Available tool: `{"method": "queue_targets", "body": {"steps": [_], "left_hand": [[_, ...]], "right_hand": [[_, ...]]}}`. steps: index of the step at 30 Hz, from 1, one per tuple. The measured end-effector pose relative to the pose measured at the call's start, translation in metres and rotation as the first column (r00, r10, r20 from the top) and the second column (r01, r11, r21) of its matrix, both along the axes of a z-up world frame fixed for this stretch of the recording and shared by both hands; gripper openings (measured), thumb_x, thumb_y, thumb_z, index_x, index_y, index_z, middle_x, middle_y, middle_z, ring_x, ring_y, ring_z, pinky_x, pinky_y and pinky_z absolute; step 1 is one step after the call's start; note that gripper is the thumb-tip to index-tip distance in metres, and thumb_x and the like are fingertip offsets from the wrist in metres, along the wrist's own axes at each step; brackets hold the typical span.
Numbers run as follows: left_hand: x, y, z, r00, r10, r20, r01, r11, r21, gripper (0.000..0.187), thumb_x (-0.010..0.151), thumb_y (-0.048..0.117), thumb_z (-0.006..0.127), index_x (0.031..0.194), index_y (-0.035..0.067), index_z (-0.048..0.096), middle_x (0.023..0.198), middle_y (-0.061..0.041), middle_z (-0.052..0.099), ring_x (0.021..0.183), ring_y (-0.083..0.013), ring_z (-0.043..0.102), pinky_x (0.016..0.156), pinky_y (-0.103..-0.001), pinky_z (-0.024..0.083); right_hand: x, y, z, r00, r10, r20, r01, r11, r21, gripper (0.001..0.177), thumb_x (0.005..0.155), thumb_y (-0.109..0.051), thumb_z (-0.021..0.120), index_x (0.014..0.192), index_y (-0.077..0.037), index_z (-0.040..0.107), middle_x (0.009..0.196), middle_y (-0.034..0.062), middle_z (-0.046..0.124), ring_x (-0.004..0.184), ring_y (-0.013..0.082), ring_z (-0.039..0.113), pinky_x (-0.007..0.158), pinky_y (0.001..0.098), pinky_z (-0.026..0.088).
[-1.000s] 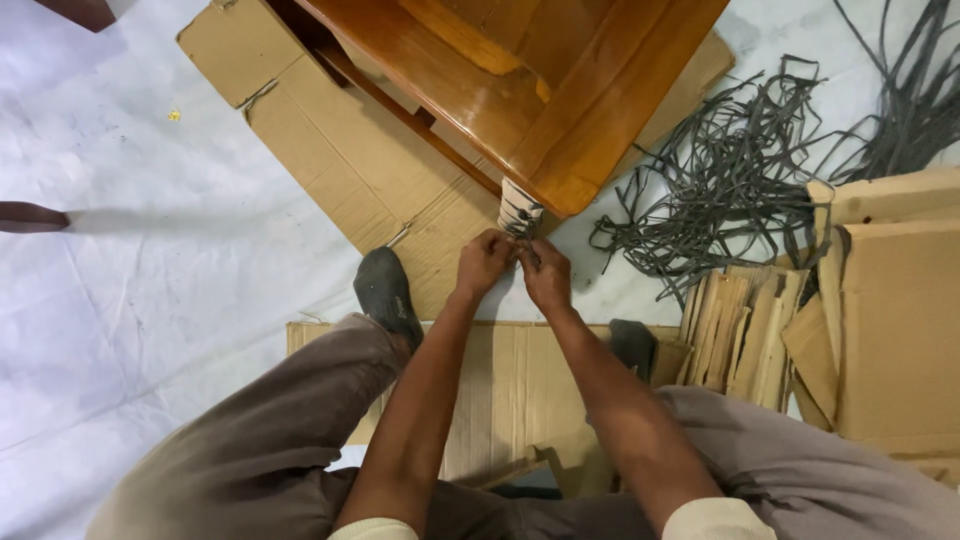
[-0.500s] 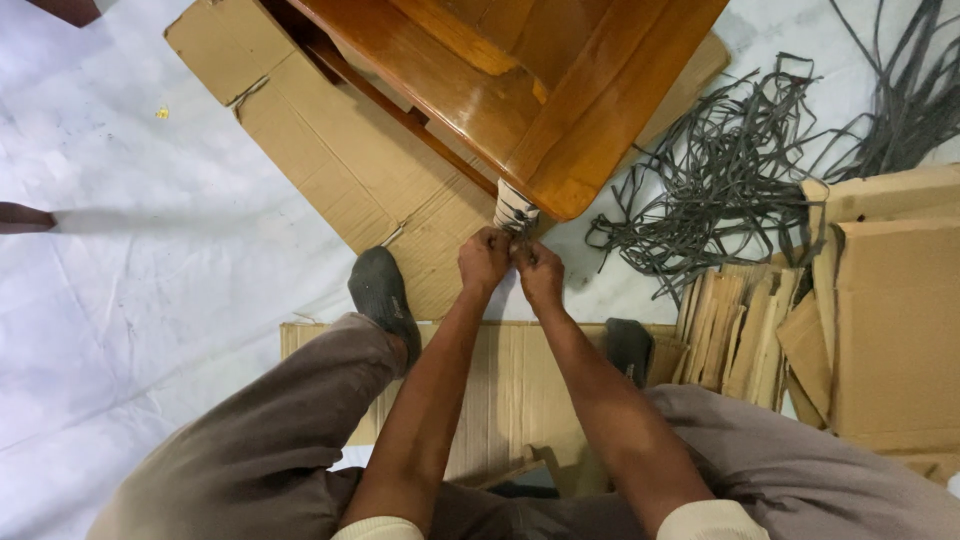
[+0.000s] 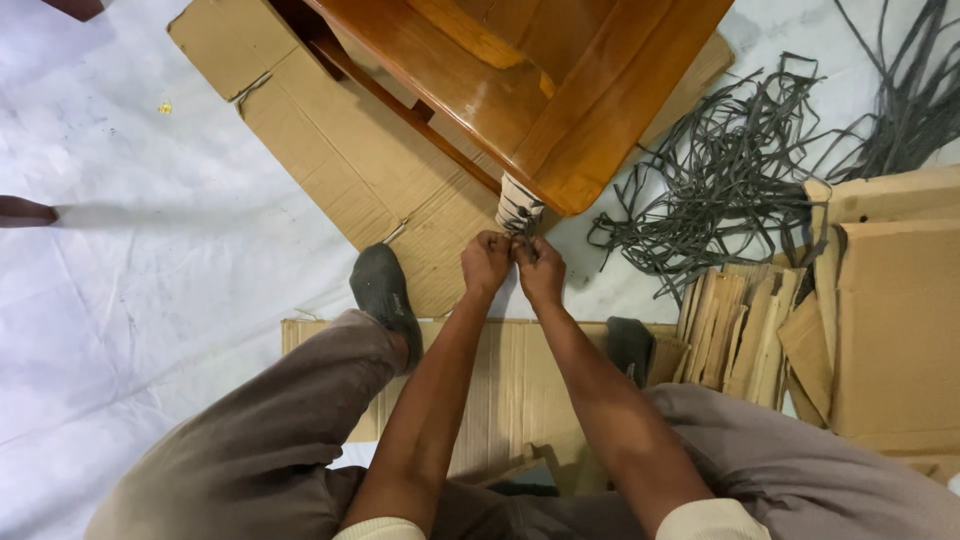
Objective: Wrapping the legs of a wooden chair with protective cardboard and securing them with plastic ties.
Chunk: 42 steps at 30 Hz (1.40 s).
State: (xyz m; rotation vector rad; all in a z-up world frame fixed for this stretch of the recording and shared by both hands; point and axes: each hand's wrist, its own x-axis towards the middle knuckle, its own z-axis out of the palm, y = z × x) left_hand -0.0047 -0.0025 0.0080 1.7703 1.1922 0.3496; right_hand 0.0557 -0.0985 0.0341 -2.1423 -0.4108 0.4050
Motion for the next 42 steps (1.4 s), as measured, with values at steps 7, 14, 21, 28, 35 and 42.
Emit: {"method": "queue_targets", "body": {"steps": [7, 14, 21, 28, 35, 42], "left_hand": [[-0.008, 0.002, 0.020, 0.996, 0.062, 0.064, -0.049, 0.982, -0.183, 0.032, 0.092, 0.035, 0.070, 0.090, 0.004, 0.077, 0.080, -0.013, 0.077, 0.074, -0.0239, 0.076, 0.070, -0.037, 0.057], [-0.012, 0.002, -0.024, 0.926, 0.199, 0.322, 0.028, 0.812, -0.583, 0.020, 0.097, 0.016, 0.068, 0.099, -0.002, 0.076, 0.084, -0.005, 0.073, 0.071, -0.0121, 0.063, 0.064, -0.027, 0.052], [-0.006, 0.005, -0.016, 0.840, 0.399, 0.369, 0.015, 0.661, -0.750, 0.009, 0.094, 0.009, 0.069, 0.094, 0.000, 0.071, 0.081, -0.005, 0.074, 0.071, -0.0123, 0.068, 0.065, -0.026, 0.058], [0.002, 0.015, -0.010, 0.914, 0.309, 0.265, -0.074, 0.766, -0.638, 0.019, 0.097, 0.018, 0.070, 0.087, 0.002, 0.069, 0.069, -0.004, 0.063, 0.055, -0.0124, 0.051, 0.049, -0.027, 0.040], [0.009, 0.021, -0.015, 0.957, 0.218, 0.191, -0.129, 0.910, -0.393, 0.021, 0.093, 0.020, 0.072, 0.083, 0.001, 0.074, 0.072, -0.004, 0.071, 0.065, -0.0126, 0.062, 0.062, -0.029, 0.051], [0.016, 0.028, -0.025, 0.967, 0.230, 0.109, -0.206, 0.958, -0.199, 0.019, 0.088, 0.024, 0.073, 0.091, 0.006, 0.077, 0.078, -0.009, 0.075, 0.071, -0.0179, 0.070, 0.069, -0.034, 0.054]], "right_hand": [[-0.005, -0.001, 0.018, 0.996, 0.093, -0.014, -0.090, 0.988, 0.127, 0.021, 0.095, -0.023, 0.071, 0.109, -0.008, 0.077, 0.096, 0.0104, 0.078, 0.087, 0.0221, 0.075, 0.077, 0.0347, 0.056], [-0.004, -0.006, 0.001, 0.976, 0.121, -0.178, -0.078, 0.970, 0.229, 0.021, 0.097, -0.017, 0.066, 0.113, -0.007, 0.074, 0.094, 0.0072, 0.078, 0.084, 0.0140, 0.073, 0.078, 0.0296, 0.057], [0.000, -0.006, 0.009, 0.992, 0.123, -0.029, -0.117, 0.979, 0.169, 0.019, 0.094, -0.020, 0.072, 0.108, -0.007, 0.076, 0.096, 0.0084, 0.078, 0.085, 0.0180, 0.073, 0.076, 0.0341, 0.056], [0.011, -0.014, -0.005, 1.000, -0.003, 0.030, 0.004, 1.000, -0.013, 0.023, 0.088, -0.027, 0.079, 0.093, -0.006, 0.072, 0.078, 0.0121, 0.072, 0.068, 0.0279, 0.069, 0.067, 0.0381, 0.054], [0.012, -0.020, -0.003, 0.991, 0.018, 0.130, -0.018, 1.000, 0.000, 0.016, 0.093, -0.020, 0.072, 0.094, -0.005, 0.066, 0.081, 0.0124, 0.072, 0.073, 0.0310, 0.070, 0.070, 0.0416, 0.054], [0.001, -0.025, 0.005, 0.921, 0.054, 0.386, -0.057, 0.998, -0.004, 0.009, 0.093, -0.012, 0.065, 0.098, -0.005, 0.064, 0.092, 0.0168, 0.069, 0.084, 0.0382, 0.066, 0.074, 0.0473, 0.051]]}}
